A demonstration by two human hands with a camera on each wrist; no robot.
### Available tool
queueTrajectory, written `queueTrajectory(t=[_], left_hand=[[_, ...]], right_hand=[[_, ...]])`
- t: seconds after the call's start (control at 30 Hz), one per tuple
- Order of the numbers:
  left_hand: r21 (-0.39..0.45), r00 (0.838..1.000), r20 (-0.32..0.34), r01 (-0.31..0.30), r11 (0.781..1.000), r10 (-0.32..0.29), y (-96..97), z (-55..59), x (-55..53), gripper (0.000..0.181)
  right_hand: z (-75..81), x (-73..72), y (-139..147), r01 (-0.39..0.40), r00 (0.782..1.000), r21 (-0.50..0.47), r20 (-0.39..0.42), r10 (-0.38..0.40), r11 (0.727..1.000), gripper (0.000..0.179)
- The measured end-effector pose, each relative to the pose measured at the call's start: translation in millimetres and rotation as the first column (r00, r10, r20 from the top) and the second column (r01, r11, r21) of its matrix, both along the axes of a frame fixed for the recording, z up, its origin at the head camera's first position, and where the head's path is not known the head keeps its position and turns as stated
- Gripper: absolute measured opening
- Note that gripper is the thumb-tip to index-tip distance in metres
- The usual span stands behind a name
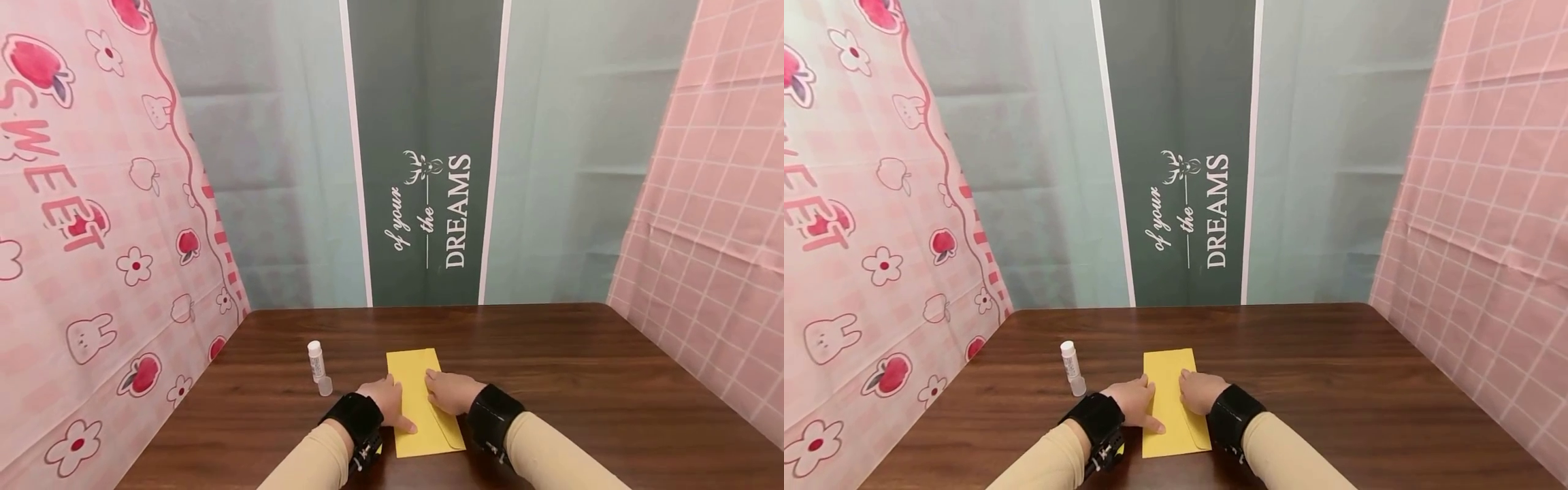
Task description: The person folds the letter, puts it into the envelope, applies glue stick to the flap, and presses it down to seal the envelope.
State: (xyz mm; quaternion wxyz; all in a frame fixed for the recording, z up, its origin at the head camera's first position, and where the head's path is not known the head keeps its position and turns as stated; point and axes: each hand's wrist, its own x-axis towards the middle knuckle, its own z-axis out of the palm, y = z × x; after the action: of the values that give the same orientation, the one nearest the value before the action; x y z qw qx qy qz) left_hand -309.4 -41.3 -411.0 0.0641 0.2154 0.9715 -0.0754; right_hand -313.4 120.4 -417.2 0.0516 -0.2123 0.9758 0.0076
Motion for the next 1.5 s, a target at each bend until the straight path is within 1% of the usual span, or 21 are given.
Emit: queueTrajectory(t=[0.1, 0.23, 0.4, 0.47, 0.53, 0.63, 0.7, 0.83, 0.9, 1.03, 1.1, 1.23, 1.33, 1.5], left_hand=[[-0.006, 1.0, -0.001, -0.016, 1.0, 0.016, 1.8, 1.5, 0.8, 0.083], [-0.008, 1.0, 0.004, -0.026, 1.0, 0.026, 3.3, 1.7, 2.2, 0.083], [-0.024, 0.999, -0.026, -0.039, 0.999, 0.039, 5.0, 3.2, 4.0, 0.081], [-0.033, 0.999, -0.035, -0.042, 0.999, 0.041, 6.2, 4.4, 4.6, 0.08], [-0.037, 0.998, -0.037, -0.045, 0.998, 0.043, 7.6, 5.4, 5.2, 0.079], [-0.031, 0.998, -0.039, -0.049, 0.998, 0.048, 9.4, 5.1, 5.4, 0.078], [-0.023, 0.998, -0.033, -0.051, 0.998, 0.051, 10.3, 4.9, 5.0, 0.078], [-0.021, 0.998, -0.008, -0.064, 0.998, 0.064, 11.5, 6.1, 3.7, 0.08], [-0.029, 0.998, 0.009, -0.068, 0.997, 0.068, 12.3, 6.6, 3.2, 0.082], [-0.029, 0.998, 0.02, -0.058, 0.998, 0.059, 14.6, 6.4, 3.9, 0.079], [-0.02, 0.999, 0.013, -0.048, 0.999, 0.048, 14.8, 6.4, 3.7, 0.079], [0.007, 0.999, -0.013, -0.039, 0.999, 0.039, 10.4, 7.4, 2.7, 0.079], [0.014, 0.999, -0.025, -0.042, 0.999, 0.042, 7.0, 8.4, 3.0, 0.08], [0.037, 0.999, -0.02, -0.044, 0.998, 0.045, 5.3, 10.4, 3.9, 0.08]], right_hand=[[-0.4, 3.6, 4, -0.033, 0.999, 0.028, -0.018, 0.033, 0.999, 0.04], [-2.1, 14.6, 7, -0.072, 0.996, 0.068, -0.044, 0.075, 0.995, 0.037], [-4.3, 28.9, 8, -0.084, 0.994, 0.062, -0.065, 0.088, 0.995, 0.035], [-4.9, 34.3, 7, -0.091, 0.992, 0.064, -0.083, 0.097, 0.994, 0.033], [-5.2, 39.4, 8, -0.114, 0.986, 0.073, -0.111, 0.121, 0.991, 0.03], [-4.7, 44.5, 10, -0.142, 0.978, 0.076, -0.143, 0.152, 0.987, 0.023], [-2.7, 45.3, 10, -0.143, 0.98, 0.051, -0.135, 0.149, 0.988, 0.019], [2.9, 39.8, 9, -0.122, 0.989, -0.007, -0.087, 0.121, 0.992, 0.009], [4.1, 34.9, 8, -0.119, 0.989, -0.021, -0.086, 0.116, 0.993, 0.006], [3.7, 22.9, 5, -0.081, 0.991, -0.027, -0.11, 0.078, 0.996, 0.008], [3.7, 16.4, 4, -0.061, 0.992, -0.033, -0.116, 0.056, 0.998, 0.009], [1.9, 4.8, 1, -0.078, 0.99, -0.045, -0.121, 0.072, 0.996, 0.01], [1.4, -0.3, -3, -0.07, 0.994, -0.046, -0.093, 0.065, 0.997, 0.013], [2.7, -2.5, -12, 0.004, 0.999, -0.011, -0.045, -0.004, 1.0, 0.031]])
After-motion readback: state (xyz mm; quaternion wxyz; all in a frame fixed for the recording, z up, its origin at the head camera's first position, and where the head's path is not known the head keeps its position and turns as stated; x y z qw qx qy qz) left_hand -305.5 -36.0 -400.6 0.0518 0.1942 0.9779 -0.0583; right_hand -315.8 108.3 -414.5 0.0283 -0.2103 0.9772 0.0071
